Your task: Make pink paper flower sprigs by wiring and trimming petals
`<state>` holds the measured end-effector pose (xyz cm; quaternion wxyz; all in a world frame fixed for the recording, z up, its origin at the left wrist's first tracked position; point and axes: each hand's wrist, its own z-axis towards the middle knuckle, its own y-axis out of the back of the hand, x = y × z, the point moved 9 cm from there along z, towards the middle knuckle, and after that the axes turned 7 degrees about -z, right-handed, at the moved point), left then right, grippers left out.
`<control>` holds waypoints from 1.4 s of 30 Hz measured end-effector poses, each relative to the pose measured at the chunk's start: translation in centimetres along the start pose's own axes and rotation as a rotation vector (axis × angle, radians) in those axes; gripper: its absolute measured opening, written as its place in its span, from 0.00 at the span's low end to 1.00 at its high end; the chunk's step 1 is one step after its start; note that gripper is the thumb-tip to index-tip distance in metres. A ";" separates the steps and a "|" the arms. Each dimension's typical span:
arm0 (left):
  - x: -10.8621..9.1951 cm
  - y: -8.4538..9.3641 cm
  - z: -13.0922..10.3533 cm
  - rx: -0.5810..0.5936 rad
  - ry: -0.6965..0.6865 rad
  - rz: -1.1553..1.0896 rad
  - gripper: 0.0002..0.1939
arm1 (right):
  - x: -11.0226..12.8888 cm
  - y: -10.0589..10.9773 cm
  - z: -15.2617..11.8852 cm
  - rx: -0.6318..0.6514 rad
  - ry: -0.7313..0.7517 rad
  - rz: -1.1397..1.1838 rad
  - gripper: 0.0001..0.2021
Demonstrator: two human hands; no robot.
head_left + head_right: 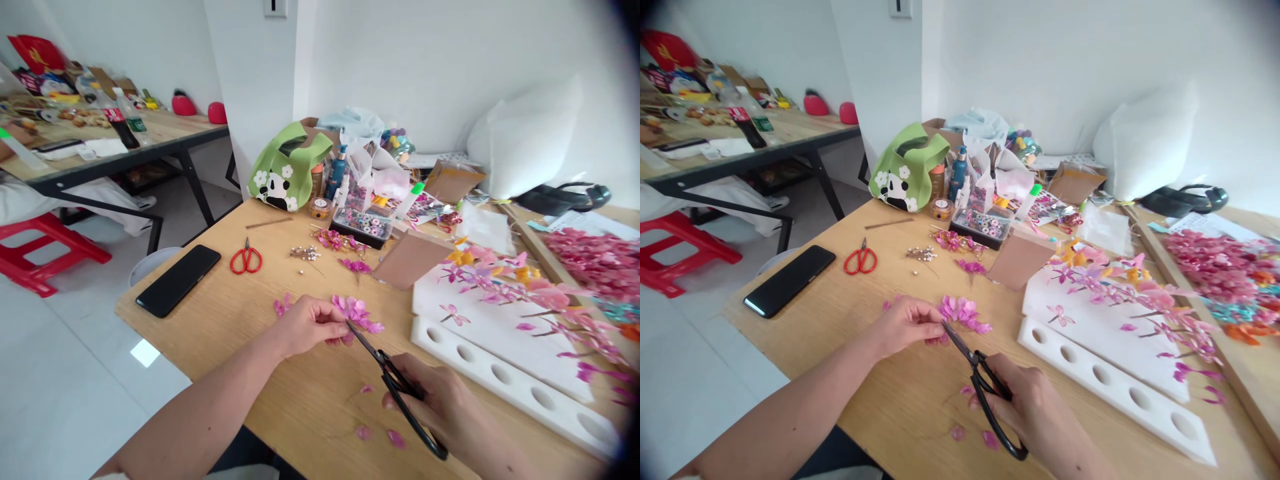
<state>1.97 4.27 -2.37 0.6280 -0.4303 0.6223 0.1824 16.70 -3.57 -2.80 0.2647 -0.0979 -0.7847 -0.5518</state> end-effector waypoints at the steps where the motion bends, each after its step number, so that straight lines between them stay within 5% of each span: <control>1: 0.0 -0.1 0.0 0.000 0.003 -0.010 0.09 | 0.1 0.0 0.0 -0.001 0.004 0.011 0.11; 16: 0.1 0.2 -0.2 -0.028 0.008 -0.145 0.10 | -0.1 1.0 -0.2 -0.086 -0.060 0.238 0.11; 25: -0.2 0.1 -0.3 -0.032 0.005 -0.158 0.11 | 1.3 0.4 -0.3 -0.100 0.060 0.072 0.09; 33: 0.2 -2.5 -0.7 -0.059 -0.013 -0.127 0.11 | 2.5 3.1 -1.3 -0.566 0.093 0.547 0.19; 42: 1.5 -3.6 -0.8 -0.082 0.057 -0.213 0.13 | 1.5 2.8 -1.4 -0.782 -0.064 0.598 0.11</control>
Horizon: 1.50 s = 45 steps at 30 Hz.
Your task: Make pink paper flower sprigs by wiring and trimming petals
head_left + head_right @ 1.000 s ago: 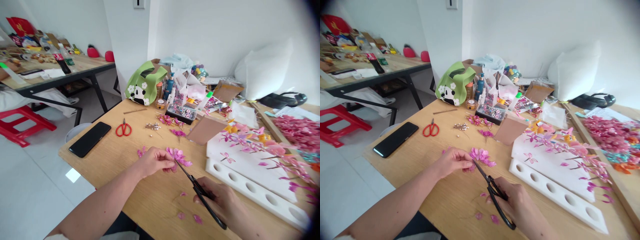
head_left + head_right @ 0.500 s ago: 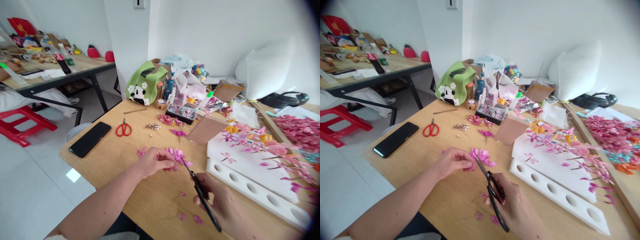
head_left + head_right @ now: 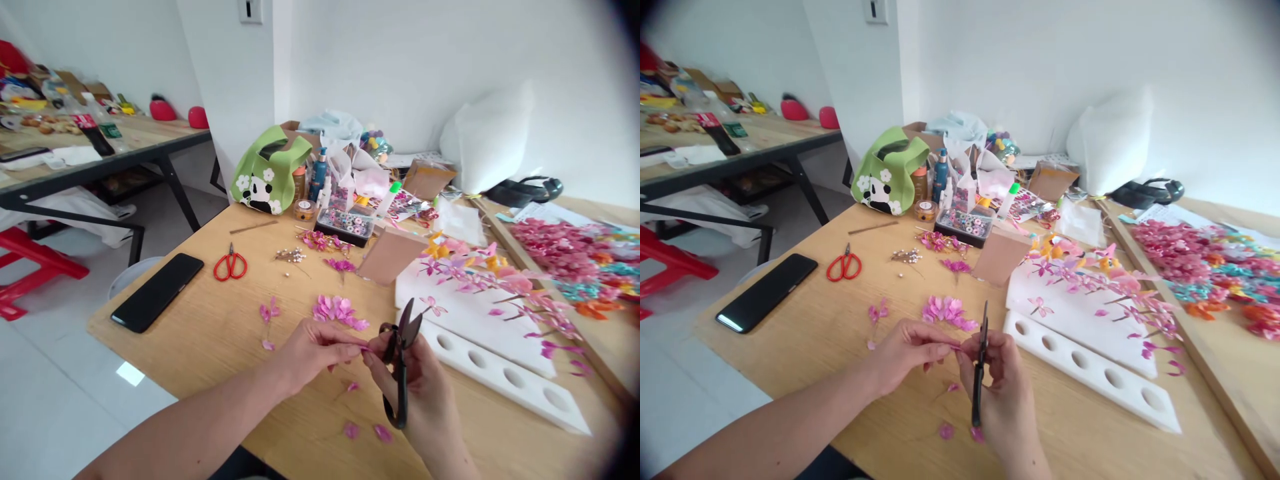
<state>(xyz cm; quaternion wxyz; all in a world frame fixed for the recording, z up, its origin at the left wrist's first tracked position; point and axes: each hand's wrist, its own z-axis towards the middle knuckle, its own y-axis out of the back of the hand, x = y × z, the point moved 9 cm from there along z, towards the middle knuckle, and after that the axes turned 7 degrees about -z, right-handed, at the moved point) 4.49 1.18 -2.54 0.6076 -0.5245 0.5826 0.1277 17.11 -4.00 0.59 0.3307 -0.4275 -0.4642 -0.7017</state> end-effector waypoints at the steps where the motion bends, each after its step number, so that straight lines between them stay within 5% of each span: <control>1: 0.2 0.1 0.0 -0.004 0.019 -0.019 0.14 | -0.1 0.2 -0.1 -0.024 0.018 -0.022 0.11; 4: 1.6 -0.2 -0.1 0.055 0.148 -0.119 0.16 | 0.3 1.4 -0.6 -0.124 0.118 -0.191 0.10; 8: 3.1 -1.7 -0.8 0.190 0.325 -0.318 0.18 | 1.0 0.6 -1.5 0.043 0.331 -0.468 0.12; 12: 2.9 -1.5 -0.8 0.119 0.327 -0.428 0.15 | 2.2 -0.4 -3.2 0.142 0.653 -0.595 0.16; 15: 2.6 -0.9 -0.6 0.047 0.300 -0.433 0.14 | 2.6 -1.0 -3.5 0.168 0.730 -0.593 0.18; 18: 2.0 -0.3 -0.4 0.018 0.249 -0.415 0.13 | 3.0 -0.7 -2.6 0.108 0.640 -0.477 0.18; 22: 0.6 0.7 -0.1 0.001 0.139 -0.398 0.11 | 1.4 1.4 -0.8 -0.045 0.286 -0.233 0.13; 27: -0.5 1.2 0.0 0.054 0.099 -0.396 0.11 | -0.7 -0.4 -0.2 0.281 -0.047 0.021 0.11; 31: -0.7 1.3 0.0 0.080 0.100 -0.382 0.10 | -0.3 -1.5 -0.4 0.456 -0.074 0.022 0.17; 37: -0.5 1.2 -0.1 0.081 0.132 -0.369 0.10 | -0.1 -1.9 -1.3 0.528 -0.060 -0.025 0.18; 45: 1.3 -0.4 -0.4 0.203 0.216 -0.274 0.10 | 0.3 -1.7 -0.5 0.316 -0.128 0.020 0.12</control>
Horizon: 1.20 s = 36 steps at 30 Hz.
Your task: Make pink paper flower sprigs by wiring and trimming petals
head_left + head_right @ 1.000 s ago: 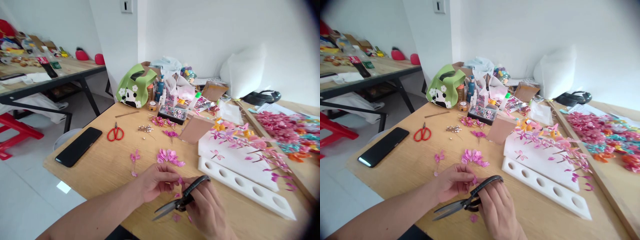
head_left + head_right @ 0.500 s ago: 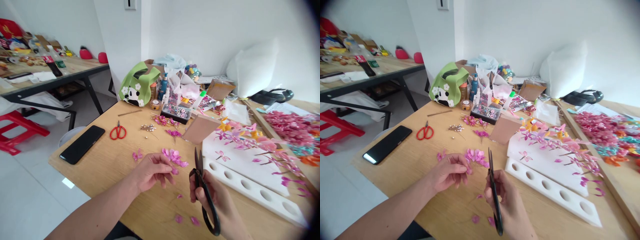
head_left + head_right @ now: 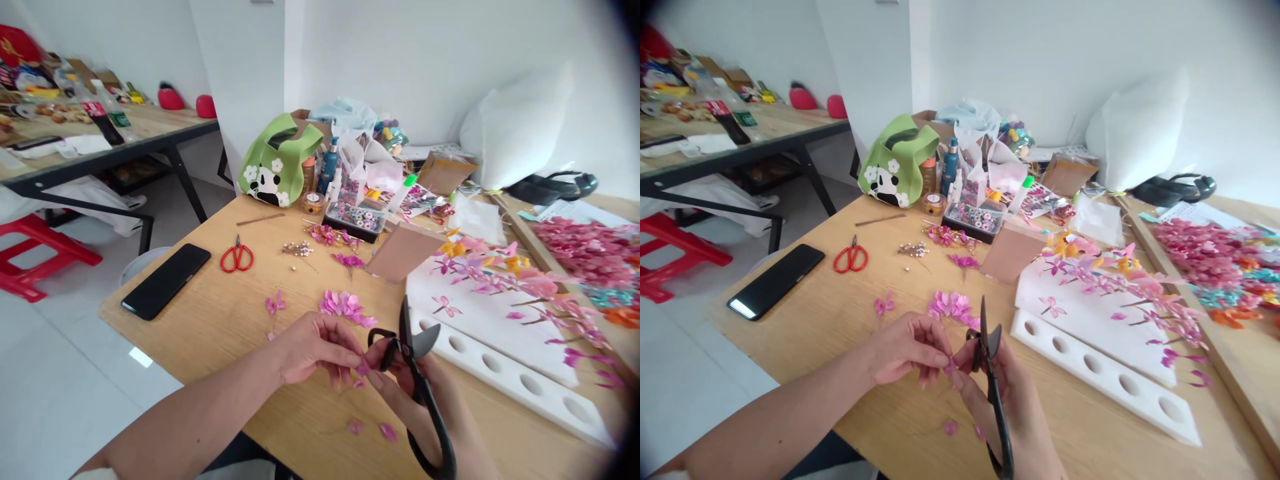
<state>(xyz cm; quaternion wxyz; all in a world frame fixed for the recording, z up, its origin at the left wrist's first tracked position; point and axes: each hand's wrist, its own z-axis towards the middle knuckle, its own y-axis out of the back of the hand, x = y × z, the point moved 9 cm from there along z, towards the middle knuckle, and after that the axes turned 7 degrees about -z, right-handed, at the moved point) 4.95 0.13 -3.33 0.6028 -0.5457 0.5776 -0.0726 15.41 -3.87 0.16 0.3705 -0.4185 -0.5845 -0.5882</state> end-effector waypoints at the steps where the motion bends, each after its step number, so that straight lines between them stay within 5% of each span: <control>1: 0.1 -0.1 0.0 0.009 -0.005 0.008 0.10 | -0.2 -0.1 0.1 -0.003 -0.030 0.005 0.11; 10: 0.9 0.4 0.2 -0.094 0.001 0.015 0.14 | -0.7 0.6 0.2 -0.166 -0.193 0.039 0.15; 21: -0.7 0.9 0.1 -0.197 -0.101 -0.080 0.15 | -0.4 -0.9 -0.4 0.074 -0.006 -0.041 0.14; 29: -1.1 1.0 0.1 -0.138 -0.136 -0.194 0.12 | -2.9 -3.0 -1.5 0.244 -0.156 -0.268 0.18; 36: -0.9 1.1 0.2 -0.161 -0.127 -0.246 0.12 | 0.4 -2.3 -1.6 0.073 -0.151 -0.269 0.23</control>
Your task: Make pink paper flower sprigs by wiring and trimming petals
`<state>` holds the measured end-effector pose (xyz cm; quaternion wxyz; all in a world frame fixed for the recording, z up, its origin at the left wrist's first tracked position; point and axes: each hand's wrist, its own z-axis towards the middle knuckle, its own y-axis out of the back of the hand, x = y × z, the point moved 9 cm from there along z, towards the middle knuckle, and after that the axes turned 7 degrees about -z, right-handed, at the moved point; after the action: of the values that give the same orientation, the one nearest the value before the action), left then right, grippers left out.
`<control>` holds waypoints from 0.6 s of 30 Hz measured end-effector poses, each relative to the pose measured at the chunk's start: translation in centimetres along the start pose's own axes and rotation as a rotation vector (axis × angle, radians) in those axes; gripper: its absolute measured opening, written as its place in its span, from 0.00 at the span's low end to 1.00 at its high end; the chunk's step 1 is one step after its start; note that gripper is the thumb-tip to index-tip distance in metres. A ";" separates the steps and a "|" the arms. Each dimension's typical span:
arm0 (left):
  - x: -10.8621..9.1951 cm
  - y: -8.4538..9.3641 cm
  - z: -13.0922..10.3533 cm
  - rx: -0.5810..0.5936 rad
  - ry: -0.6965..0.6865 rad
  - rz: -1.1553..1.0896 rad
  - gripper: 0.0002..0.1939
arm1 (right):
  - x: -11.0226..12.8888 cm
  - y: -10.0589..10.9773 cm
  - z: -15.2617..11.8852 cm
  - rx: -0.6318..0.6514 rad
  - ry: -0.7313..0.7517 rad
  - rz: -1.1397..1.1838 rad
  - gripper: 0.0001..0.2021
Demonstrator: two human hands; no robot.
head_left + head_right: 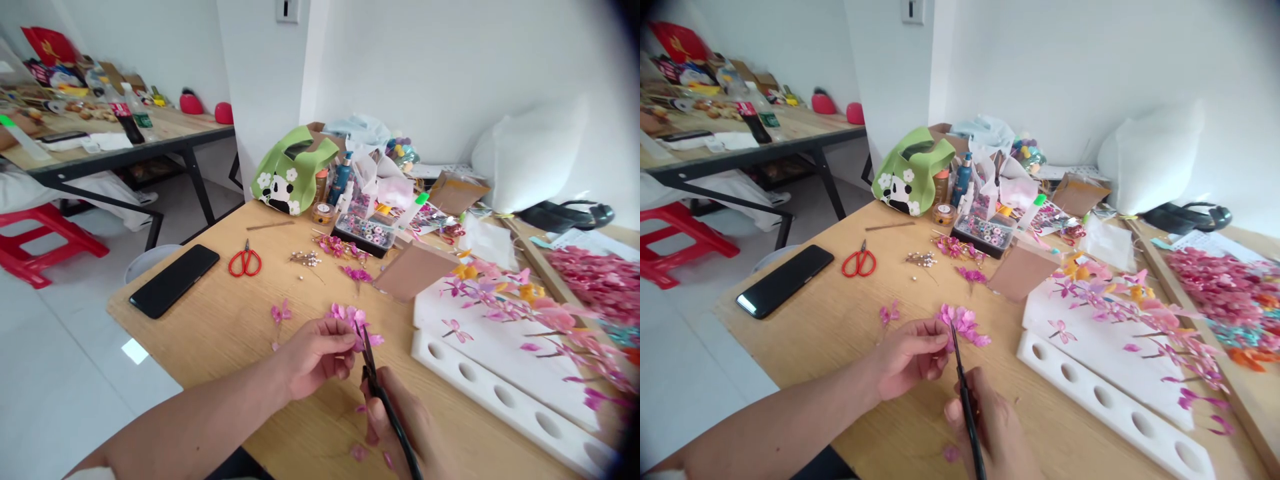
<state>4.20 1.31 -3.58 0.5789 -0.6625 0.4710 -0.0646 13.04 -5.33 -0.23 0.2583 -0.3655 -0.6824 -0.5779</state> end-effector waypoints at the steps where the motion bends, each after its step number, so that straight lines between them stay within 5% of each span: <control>1: 0.1 0.0 0.0 0.002 0.002 -0.008 0.11 | 0.2 0.1 0.0 -0.003 0.003 0.013 0.24; 12: 0.1 0.5 0.2 -0.060 -0.034 -0.026 0.13 | -1.7 -1.4 0.6 0.128 0.008 0.022 0.23; 18: 0.1 0.7 0.2 -0.076 -0.033 -0.040 0.14 | -3.2 -1.2 1.2 0.096 0.023 -0.038 0.24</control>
<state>4.00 1.45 -4.22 0.5597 -0.6942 0.4500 -0.0475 14.08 -4.90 -3.61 0.2724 -0.3328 -0.7133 -0.5534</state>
